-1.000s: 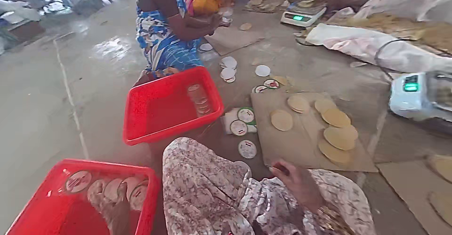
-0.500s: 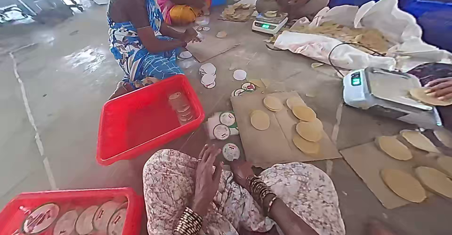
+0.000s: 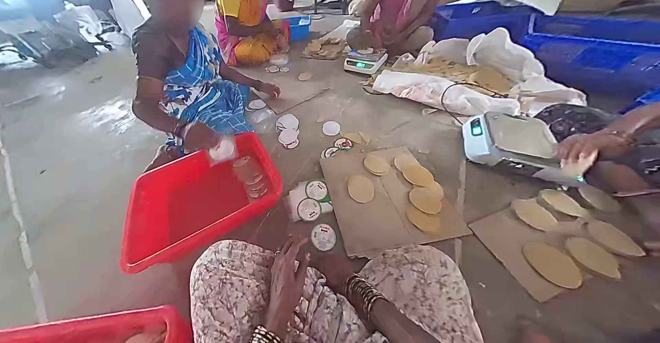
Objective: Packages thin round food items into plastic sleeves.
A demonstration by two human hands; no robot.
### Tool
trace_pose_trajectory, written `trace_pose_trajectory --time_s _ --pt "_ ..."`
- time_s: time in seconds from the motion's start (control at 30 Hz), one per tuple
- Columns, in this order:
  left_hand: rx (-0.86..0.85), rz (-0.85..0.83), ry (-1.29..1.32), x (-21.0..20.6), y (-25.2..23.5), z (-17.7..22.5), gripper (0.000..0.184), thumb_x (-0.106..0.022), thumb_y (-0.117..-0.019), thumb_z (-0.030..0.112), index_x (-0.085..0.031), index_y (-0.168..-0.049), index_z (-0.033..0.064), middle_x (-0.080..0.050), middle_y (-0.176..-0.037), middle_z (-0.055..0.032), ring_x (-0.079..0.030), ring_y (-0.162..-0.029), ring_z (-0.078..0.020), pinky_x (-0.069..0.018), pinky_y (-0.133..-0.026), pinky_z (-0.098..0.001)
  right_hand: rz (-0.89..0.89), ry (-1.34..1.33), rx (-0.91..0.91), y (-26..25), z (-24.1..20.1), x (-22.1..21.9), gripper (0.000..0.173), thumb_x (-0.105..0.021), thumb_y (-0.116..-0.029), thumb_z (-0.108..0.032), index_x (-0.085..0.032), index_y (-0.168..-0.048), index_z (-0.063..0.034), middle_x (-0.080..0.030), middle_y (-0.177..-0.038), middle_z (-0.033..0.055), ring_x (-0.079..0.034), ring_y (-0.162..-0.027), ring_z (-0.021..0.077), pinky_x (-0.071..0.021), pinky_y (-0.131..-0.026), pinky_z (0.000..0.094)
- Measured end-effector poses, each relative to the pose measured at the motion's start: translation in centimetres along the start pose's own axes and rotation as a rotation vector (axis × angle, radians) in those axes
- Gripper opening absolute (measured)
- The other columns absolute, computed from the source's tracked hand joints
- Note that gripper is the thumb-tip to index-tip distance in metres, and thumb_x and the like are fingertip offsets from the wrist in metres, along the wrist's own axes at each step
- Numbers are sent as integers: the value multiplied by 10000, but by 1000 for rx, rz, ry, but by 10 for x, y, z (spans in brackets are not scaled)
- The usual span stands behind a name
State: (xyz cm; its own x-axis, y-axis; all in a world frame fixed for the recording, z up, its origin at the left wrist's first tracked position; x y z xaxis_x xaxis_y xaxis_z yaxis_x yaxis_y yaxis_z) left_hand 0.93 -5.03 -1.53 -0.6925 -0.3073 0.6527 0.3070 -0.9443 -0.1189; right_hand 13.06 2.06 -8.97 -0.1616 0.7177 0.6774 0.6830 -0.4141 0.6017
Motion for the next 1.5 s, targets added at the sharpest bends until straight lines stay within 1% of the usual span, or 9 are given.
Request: trace_pose_trajectory --time_s 0.13,0.3,0.37,0.53,0.7,0.97,1.17,1.4,1.5 --pt "18 -36 -32 -2 -1 -2 349 -584 -1002 235 -690 -1305 97 -623 -1411 -90 -555 -1346 -274 -430 -1129 -495 201 -326 -64 -4 15 12 416 -694 -929 -155 -607 -1312 -17 -678 -1215 241 -655 -1142 416 -500 -972 625" --pt "144 -164 6 -3 -11 -2 405 -589 -1012 253 -628 -1377 82 -619 -1397 -130 -549 -1336 -300 -397 -1146 -504 689 -1285 82 19 41 25 814 -755 -747 35 -380 -1468 -14 -722 -1078 188 -736 -925 277 -621 -796 457" --pt "217 -199 115 -7 -25 -6 431 -606 -1011 248 -601 -1397 58 -614 -1397 -155 -555 -1331 -302 -408 -1146 -495 771 -1453 153 32 50 31 672 -743 -741 38 -492 -1363 5 -739 -1057 175 -747 -896 254 -638 -752 423" --pt "362 -99 278 -26 -79 -22 490 -616 -1016 205 -512 -1439 -21 -548 -1427 -253 -550 -1309 -358 -434 -1102 -511 1163 -704 92 94 71 53 111 -731 -866 -107 -763 -922 -16 -743 -879 82 -705 -834 188 -578 -788 396" --pt "404 -12 -80 -48 -129 -54 632 -656 -987 252 -437 -1493 -59 -464 -1514 -268 -443 -1428 -359 -328 -1201 -491 1492 -172 252 124 80 37 209 -588 -899 -162 -780 -965 -208 -746 -1068 24 -675 -1078 212 -548 -964 368" --pt "486 128 -70 -59 -140 -80 517 -617 -1012 202 -497 -1440 -63 -549 -1419 -280 -507 -1361 -396 -363 -1166 -526 1469 -42 242 104 73 37 185 -592 -860 -136 -761 -907 -195 -759 -1035 20 -693 -1048 221 -558 -934 359" --pt "570 88 -67 -62 -142 -91 312 -693 -952 178 -672 -1146 -65 -675 -1131 -259 -647 -1088 -394 -484 -998 -583 1436 -67 222 96 73 39 162 -597 -865 -125 -737 -883 -204 -754 -998 -30 -685 -1044 177 -558 -923 309" --pt "541 149 -224 -59 -145 -78 572 -674 -982 284 -527 -1415 -61 -550 -1397 -304 -509 -1342 -434 -375 -1138 -568 1429 -70 188 96 72 39 181 -598 -816 -81 -757 -846 -163 -760 -959 1 -703 -992 189 -570 -886 300" --pt "561 96 -233 -63 -148 -89 550 -703 -961 268 -552 -1381 -53 -572 -1368 -289 -532 -1316 -422 -397 -1123 -569 1413 -84 190 96 73 39 168 -610 -823 -90 -750 -857 -177 -755 -968 -11 -696 -1003 178 -571 -886 293"
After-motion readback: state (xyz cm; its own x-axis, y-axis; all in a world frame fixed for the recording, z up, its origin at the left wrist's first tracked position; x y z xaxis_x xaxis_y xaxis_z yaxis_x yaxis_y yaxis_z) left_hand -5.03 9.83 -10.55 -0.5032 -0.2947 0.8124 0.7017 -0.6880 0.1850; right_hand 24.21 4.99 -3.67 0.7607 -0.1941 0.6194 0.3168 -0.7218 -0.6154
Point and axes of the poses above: each hand's wrist, its own y-axis away from the middle knuckle, its own x-axis out of the back of the hand, z = x × y, the point moved 5 cm from there along -y, towards the middle knuckle
